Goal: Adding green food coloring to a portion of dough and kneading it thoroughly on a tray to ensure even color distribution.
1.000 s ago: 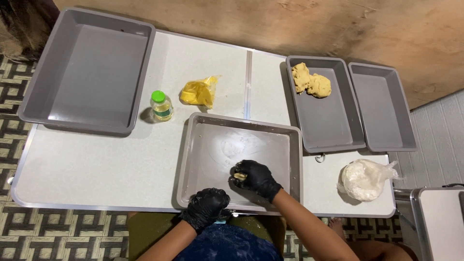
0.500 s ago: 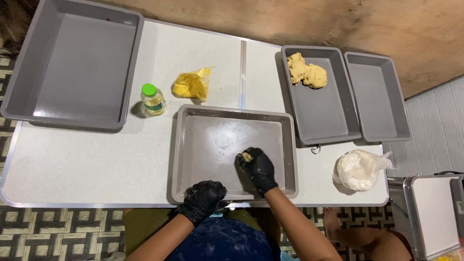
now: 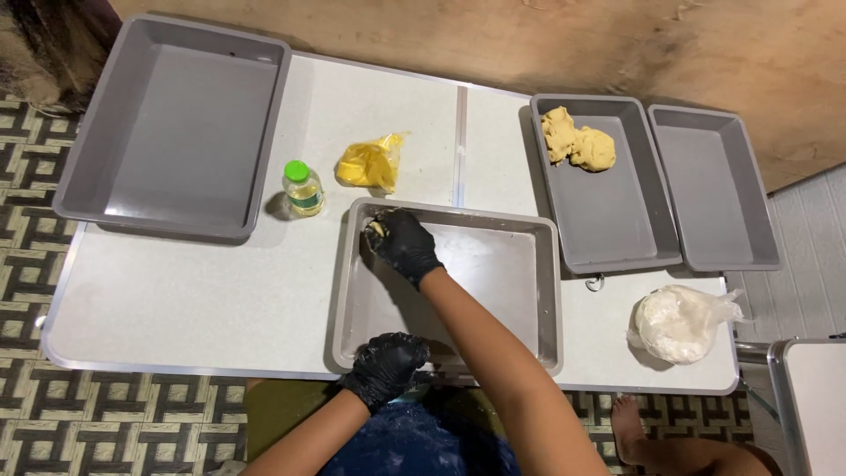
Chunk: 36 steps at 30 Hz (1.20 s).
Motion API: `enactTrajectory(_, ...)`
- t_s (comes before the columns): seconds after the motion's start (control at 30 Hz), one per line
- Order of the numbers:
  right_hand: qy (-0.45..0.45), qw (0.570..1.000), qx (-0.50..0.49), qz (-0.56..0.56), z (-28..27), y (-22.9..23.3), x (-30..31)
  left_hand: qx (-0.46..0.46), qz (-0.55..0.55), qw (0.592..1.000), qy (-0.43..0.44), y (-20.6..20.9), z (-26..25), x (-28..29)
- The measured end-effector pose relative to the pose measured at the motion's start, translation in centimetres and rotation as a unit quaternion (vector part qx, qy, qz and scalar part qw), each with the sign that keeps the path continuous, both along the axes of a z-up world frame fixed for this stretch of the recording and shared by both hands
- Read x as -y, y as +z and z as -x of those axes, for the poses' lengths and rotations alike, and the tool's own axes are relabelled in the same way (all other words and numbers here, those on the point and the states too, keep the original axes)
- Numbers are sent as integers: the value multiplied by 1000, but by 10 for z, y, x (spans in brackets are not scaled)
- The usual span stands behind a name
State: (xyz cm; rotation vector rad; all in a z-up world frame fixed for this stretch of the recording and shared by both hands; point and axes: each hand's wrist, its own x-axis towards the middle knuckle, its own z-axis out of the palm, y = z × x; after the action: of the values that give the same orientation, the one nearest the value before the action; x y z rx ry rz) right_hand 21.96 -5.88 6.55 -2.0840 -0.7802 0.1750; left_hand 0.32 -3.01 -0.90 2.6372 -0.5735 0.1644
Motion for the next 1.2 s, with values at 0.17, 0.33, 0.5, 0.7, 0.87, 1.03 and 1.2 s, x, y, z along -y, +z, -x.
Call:
enactTrajectory(0.17, -44, 970, 44, 234, 12, -26, -25, 39, 49, 998, 26, -10, 2, 0)
enactTrajectory(0.33, 125, 963, 146, 189, 45, -56, 13, 90, 15, 994, 58, 0, 4, 2)
enactTrajectory(0.5, 201, 949, 34, 240, 70, -47, 67, 6, 63, 995, 76, -63, 23, 9)
enactTrajectory(0.7, 102, 978, -183, 16, 68, -1, 137, 67, 59, 994, 71, -15, 13, 6)
enactTrajectory(0.87, -307, 919, -238, 68, 34, 28, 169, 66, 28, 997, 33, 10, 5, -2)
enactTrajectory(1.03, -277, 948, -85, 129, 46, -1, 152, 62, 16, 998, 1, 20, -8, -3)
enactTrajectory(1.2, -166, 949, -19, 266, 81, -13, 90, 76, 9, 997, 9, 7, -1, 1)
